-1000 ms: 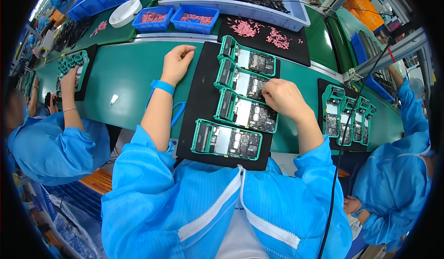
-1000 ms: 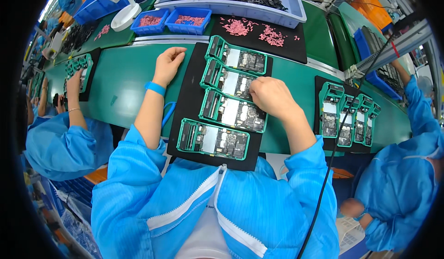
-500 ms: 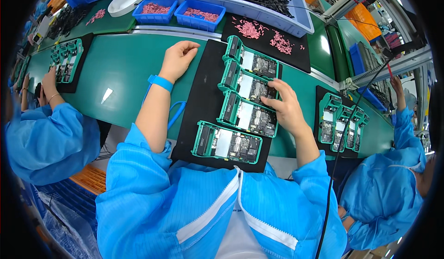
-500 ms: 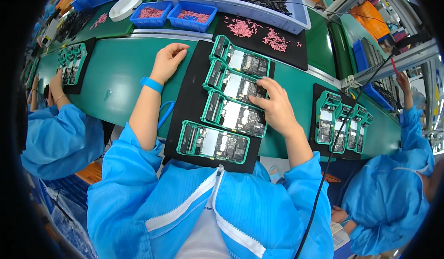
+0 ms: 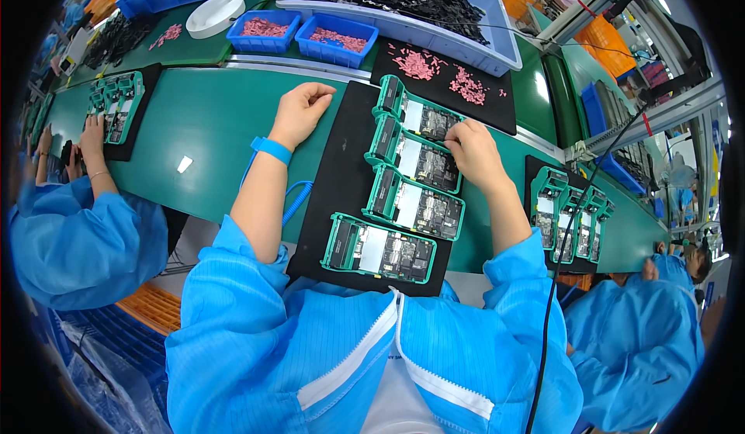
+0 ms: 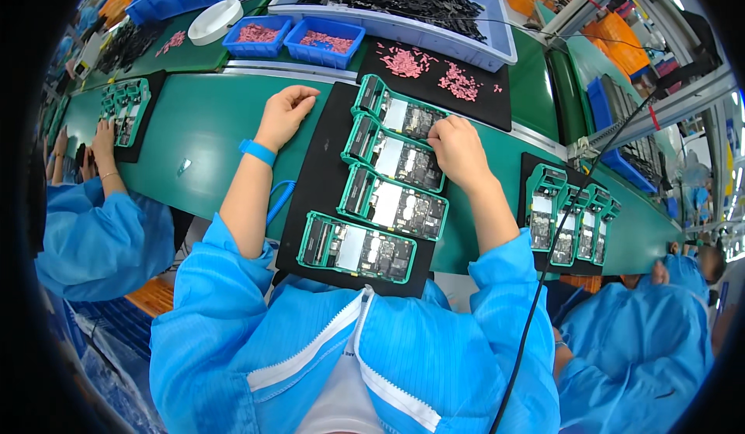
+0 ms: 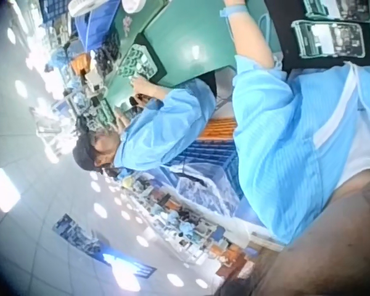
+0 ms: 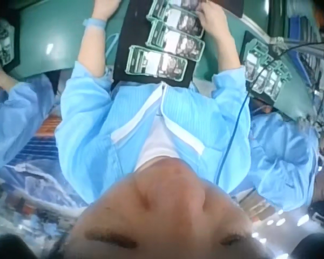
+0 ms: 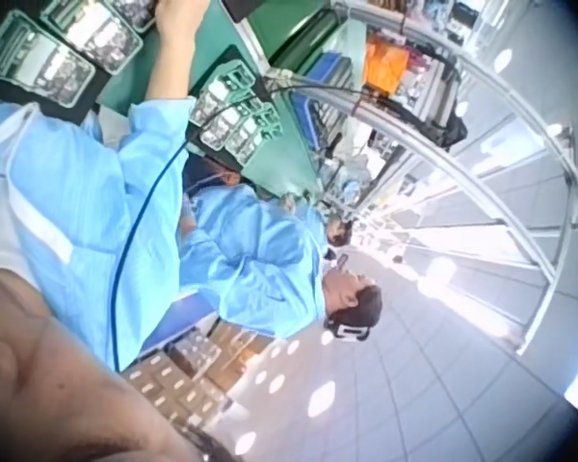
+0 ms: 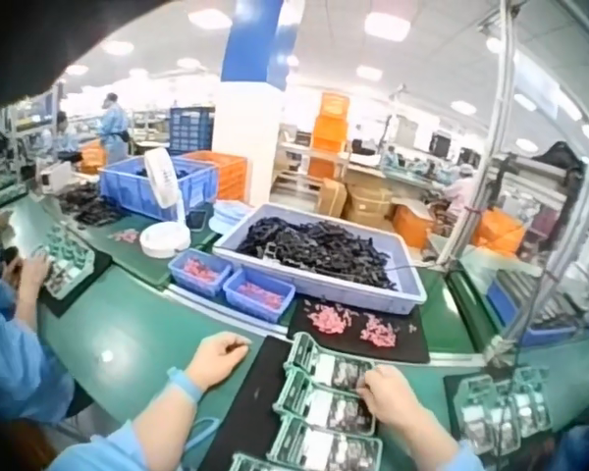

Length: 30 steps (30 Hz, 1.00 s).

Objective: Assembling small electronic components onto circuit boards on an assembly line.

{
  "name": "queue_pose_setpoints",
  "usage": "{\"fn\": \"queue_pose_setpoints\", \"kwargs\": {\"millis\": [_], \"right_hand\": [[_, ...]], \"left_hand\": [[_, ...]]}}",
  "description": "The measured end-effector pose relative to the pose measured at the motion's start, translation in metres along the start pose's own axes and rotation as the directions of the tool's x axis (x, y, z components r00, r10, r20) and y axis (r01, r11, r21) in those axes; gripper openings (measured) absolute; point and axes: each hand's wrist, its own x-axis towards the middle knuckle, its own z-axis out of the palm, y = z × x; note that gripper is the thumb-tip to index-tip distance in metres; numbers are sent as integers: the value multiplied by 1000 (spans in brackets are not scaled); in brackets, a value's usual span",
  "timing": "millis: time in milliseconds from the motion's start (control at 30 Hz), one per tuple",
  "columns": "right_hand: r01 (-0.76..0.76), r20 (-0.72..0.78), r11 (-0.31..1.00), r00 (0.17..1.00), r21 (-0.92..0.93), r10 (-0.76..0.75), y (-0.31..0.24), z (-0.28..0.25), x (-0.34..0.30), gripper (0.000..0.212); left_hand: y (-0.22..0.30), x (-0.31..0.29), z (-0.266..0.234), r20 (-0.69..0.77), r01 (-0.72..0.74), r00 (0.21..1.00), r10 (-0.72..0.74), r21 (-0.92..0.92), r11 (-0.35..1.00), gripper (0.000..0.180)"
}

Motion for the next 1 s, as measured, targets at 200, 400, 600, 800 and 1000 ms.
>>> {"fn": "queue_pose_setpoints", "kwargs": {"millis": [200,400,600,800,1000], "right_hand": [[76,-66,993,994,-93,-82,-6,3,-5,6],[97,-57,984,993,-151,-106,-12,5,-9,4],[150,-15,978,988,-142,-154,-9,1,-14,13],[137,-9,986,990,-91,-138,-9,1,-33,36],[-126,-405,974,893,188,194,-6,4,-70,40]], "left_hand": [[-1,1,0,8,-20,1000,20,12,1000,17],[0,1,-1,0,-39,999,39,51,998,17],[-2,0,-1,3,-43,999,43,45,998,16],[-1,-1,-2,5,-46,999,45,72,996,17],[-6,3,2,3,-133,991,133,71,989,18]]}}
